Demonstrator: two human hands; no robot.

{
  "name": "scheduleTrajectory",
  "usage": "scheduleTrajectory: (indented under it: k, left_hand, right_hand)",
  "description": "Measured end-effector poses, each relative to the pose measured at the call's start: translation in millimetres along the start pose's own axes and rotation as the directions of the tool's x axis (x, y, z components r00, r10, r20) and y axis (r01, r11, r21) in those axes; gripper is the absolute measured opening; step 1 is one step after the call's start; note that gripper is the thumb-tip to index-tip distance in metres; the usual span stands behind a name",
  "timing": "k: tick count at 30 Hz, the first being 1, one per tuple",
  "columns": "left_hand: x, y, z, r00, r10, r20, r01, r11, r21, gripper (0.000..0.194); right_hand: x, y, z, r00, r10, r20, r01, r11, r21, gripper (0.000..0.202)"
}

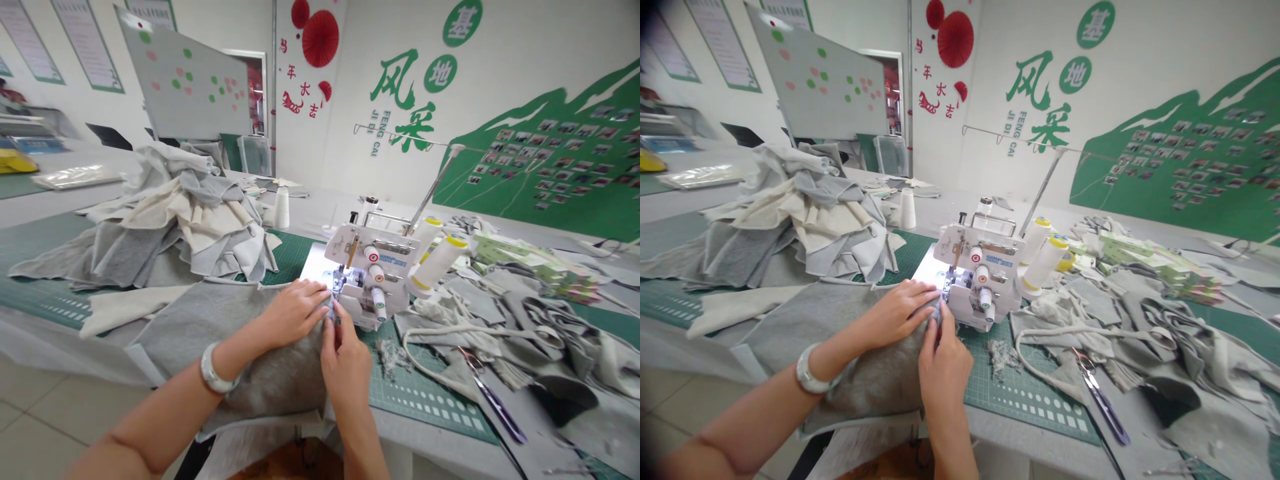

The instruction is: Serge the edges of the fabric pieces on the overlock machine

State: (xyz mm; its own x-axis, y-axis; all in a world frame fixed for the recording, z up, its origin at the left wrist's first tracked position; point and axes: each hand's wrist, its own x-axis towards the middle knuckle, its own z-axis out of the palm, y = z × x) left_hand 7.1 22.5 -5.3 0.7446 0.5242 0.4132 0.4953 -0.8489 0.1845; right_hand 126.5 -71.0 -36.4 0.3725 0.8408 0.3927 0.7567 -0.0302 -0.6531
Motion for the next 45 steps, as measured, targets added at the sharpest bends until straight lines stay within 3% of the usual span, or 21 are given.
scheduleTrajectory:
  k: [8,14,27,32,37,45]
  left_hand:
    - [5.0,-10.1,-1.7,1.000,0.007,-0.011,-0.009,0.994,-0.108,0.036]
    - [4.9,-8.5,-4.7,0.998,0.048,-0.045,-0.054,0.987,-0.150,0.029]
    - [19.4,-28.4,2.2,0.996,0.068,-0.053,-0.080,0.962,-0.260,0.026]
    - [4.0,-9.8,-8.2,0.997,0.017,-0.077,-0.025,0.994,-0.110,0.029]
    - [-19.5,12.4,-5.2,0.996,-0.073,-0.041,0.068,0.991,-0.115,0.035]
    - [-9.9,-3.3,3.4,0.993,-0.119,0.005,0.117,0.969,-0.217,0.037]
  right_hand:
    - [-11.5,6.1,8.1,0.991,0.136,0.004,-0.130,0.939,0.320,0.030]
    - [-16.3,10.2,6.1,0.985,0.170,0.037,-0.169,0.888,0.428,0.021]
    - [-18.1,14.6,8.4,0.982,0.169,0.086,-0.189,0.859,0.475,0.019]
    - [-18.3,17.3,6.1,0.984,0.163,0.076,-0.179,0.855,0.486,0.019]
    - [-20.5,20.2,8.4,0.983,0.155,0.101,-0.185,0.858,0.479,0.019]
    - [-24.9,16.7,6.2,0.991,0.082,0.106,-0.121,0.891,0.438,0.017]
